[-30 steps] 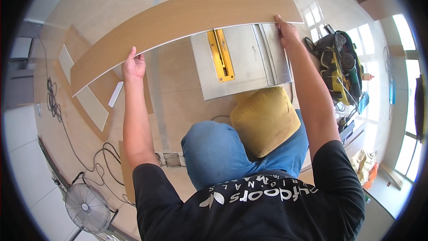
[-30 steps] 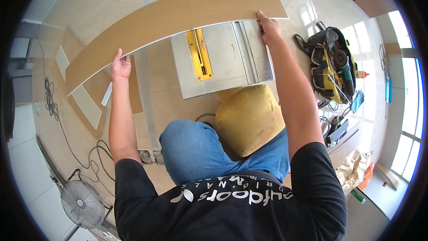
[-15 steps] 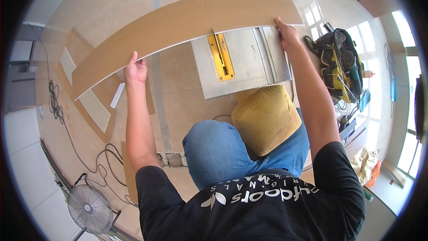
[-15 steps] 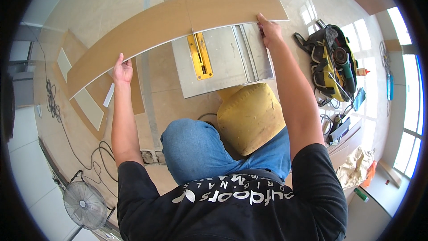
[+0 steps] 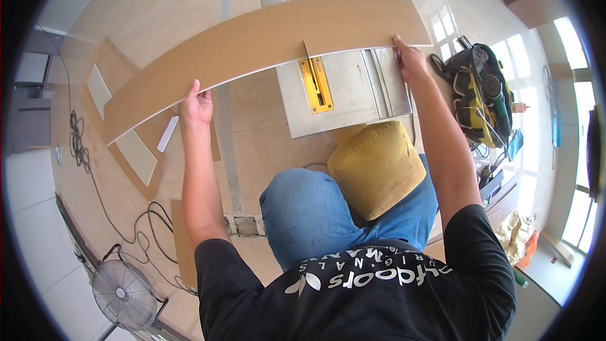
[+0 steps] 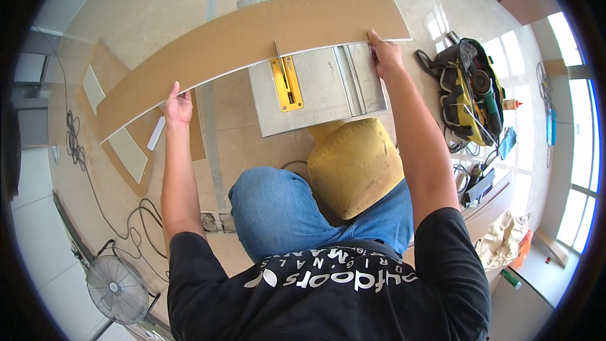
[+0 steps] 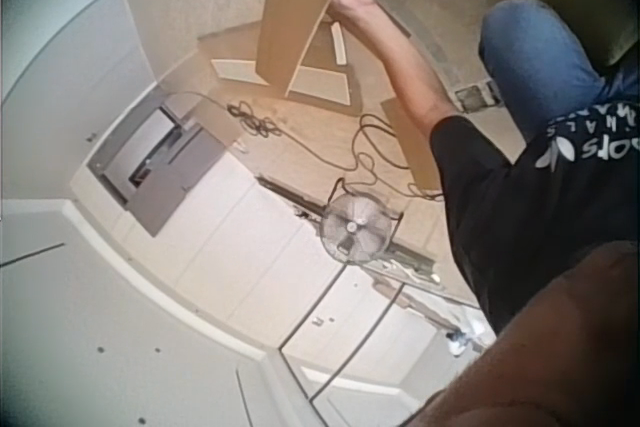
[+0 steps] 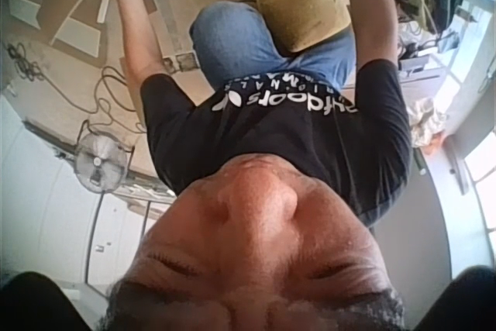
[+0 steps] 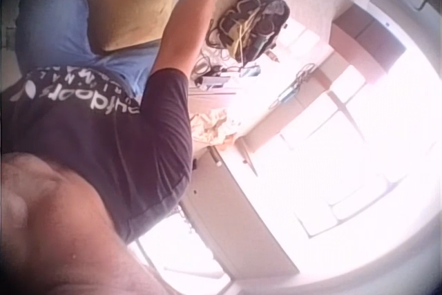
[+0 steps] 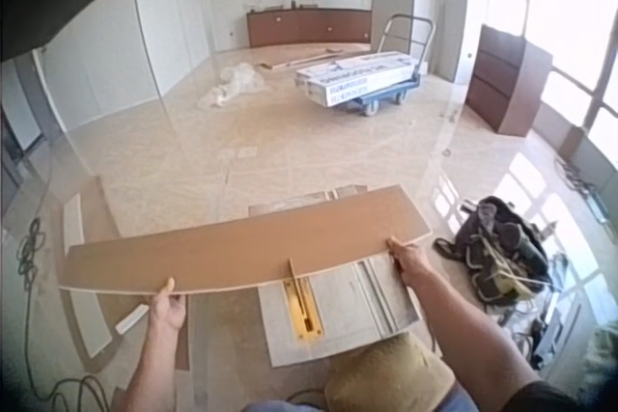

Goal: The person cuts a laminate plank using a small table saw, marks it with a pencil, and hammers it into place on the floor next to a glass partition.

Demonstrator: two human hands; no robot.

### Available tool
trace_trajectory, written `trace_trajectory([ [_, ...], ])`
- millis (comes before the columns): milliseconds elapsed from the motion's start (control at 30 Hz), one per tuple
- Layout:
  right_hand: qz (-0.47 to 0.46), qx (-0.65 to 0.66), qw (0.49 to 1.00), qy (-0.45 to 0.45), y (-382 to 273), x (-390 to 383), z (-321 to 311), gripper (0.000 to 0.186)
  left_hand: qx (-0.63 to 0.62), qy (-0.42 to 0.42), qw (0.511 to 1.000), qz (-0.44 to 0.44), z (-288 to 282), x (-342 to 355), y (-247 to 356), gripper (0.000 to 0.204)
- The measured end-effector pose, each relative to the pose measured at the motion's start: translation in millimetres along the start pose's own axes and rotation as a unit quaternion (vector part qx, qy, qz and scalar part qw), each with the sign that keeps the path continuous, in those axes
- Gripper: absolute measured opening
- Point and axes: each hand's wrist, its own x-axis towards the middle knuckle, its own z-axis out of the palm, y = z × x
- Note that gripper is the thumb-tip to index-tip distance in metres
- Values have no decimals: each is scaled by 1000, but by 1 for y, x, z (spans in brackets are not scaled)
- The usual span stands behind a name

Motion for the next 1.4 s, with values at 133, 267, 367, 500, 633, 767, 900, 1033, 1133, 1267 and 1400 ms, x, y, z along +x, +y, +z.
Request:
trace_trajectory([
  [133, 13, 4, 1000, -2, 4, -8, 1, 29, 4, 7, 1000, 6, -3, -9, 5, 31],
  [267, 8, -1, 1000, 5, 7, -9, -7, 29, 5, 8, 1000, 11, 0, -19, 1, 31],
  [367, 23, -10, 1000, 1, 8, -10, -13, 30, 6, 19, 1000, 4, 0, -25, 1, 31],
  [500, 25, -11, 1000, 5, 11, -19, -14, 30, 8, 6, 1000, 2, -4, -33, 5, 30],
  [633, 11, -2, 1000, 2, 14, -21, -22, 31, 17, -14, 1000, 9, -6, -39, 3, 29],
  [767, 16, 7, 1000, 1, 16, -32, -20, 31, 21, -16, 1000, 4, -11, -45, 5, 29],
  [900, 22, 7, 1000, 3, 15, -39, -25, 29, 24, -16, 1000, -4, -11, -53, 4, 29],
  [1033, 27, -1, 1000, -4, 16, -44, -29, 27, 19, -1, 1000, -2, -15, -57, 5, 32],
  [1133, 34, -1, 999, -5, 19, -45, -33, 27, 20, 3, 1000, 3, -16, -61, 5, 35],
  [1267, 31, -2, 999, -7, 21, -45, -41, 28, 18, 7, 1000, 2, -13, -71, 2, 30],
  [1400, 38, -2, 999, -5, 22, -54, -39, 29, 24, -5, 1000, 3, -18, -76, 5, 31],
])
